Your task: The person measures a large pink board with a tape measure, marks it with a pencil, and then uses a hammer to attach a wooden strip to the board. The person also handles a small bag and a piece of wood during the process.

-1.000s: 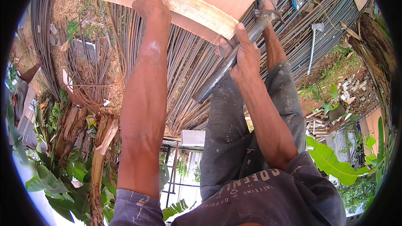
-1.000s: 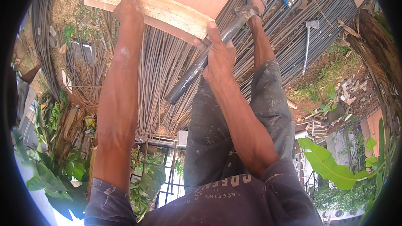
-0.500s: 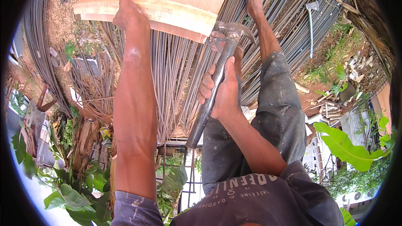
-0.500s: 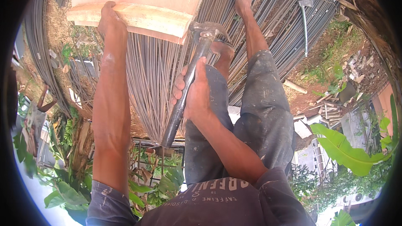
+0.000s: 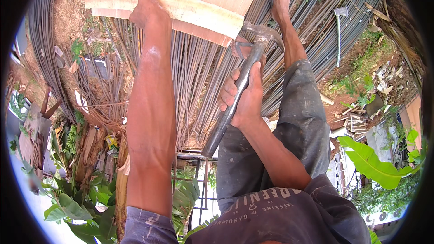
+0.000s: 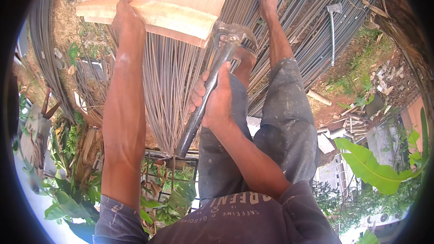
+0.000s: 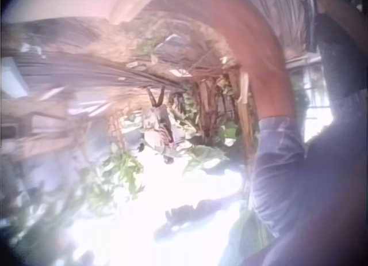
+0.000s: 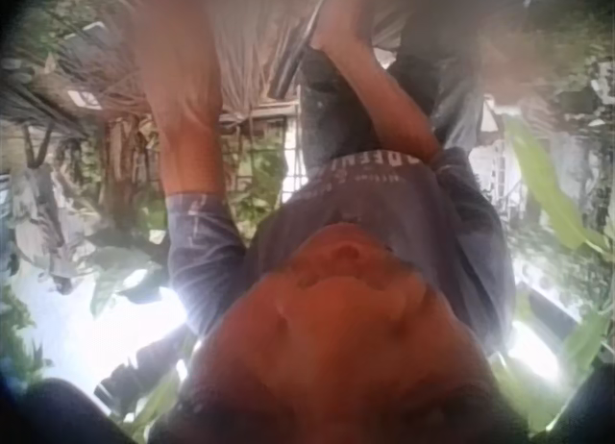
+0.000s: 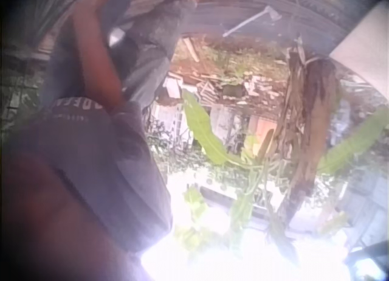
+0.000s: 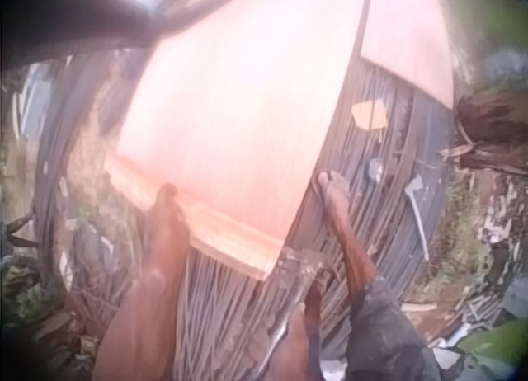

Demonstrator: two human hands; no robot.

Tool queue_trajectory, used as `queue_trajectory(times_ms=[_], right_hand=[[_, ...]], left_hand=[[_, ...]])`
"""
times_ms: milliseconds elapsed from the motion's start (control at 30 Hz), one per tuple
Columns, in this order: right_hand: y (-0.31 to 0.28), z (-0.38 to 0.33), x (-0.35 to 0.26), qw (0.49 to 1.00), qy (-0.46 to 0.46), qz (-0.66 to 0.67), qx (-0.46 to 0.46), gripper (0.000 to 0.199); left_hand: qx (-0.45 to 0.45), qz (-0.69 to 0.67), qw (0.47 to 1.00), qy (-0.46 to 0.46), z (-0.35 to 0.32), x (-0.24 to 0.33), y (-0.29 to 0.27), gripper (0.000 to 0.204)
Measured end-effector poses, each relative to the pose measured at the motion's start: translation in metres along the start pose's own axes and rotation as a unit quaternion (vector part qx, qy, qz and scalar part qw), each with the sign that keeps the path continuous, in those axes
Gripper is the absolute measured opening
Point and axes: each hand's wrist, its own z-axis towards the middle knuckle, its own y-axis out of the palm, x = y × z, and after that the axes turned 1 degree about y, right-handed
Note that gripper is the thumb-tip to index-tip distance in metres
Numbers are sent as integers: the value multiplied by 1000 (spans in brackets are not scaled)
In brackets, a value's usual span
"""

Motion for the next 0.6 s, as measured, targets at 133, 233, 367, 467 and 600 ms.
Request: queue_trajectory(times_ms=[133, 233, 367, 467, 600], right_hand=[[3, -26, -4, 975, -46, -196, 98, 54], [-22, -53, -5, 858, -130, -482, 124, 44], [-24, -77, -48, 532, -233, -814, 28, 40], [-16, -53, -85, 311, -324, -893, -42, 33], [-14, -19, -106, 230, -386, -892, -37, 32]], left_hand=[[13, -20, 1000, 4, -1, -1, 4, 51], [1, -30, 1000, 8, -1, -1, -1, 51], [5, -29, 999, 15, 3, -3, -2, 52], [19, -19, 1000, 11, -5, 4, 6, 50], [30, -12, 999, 1, -3, 2, 5, 46]])
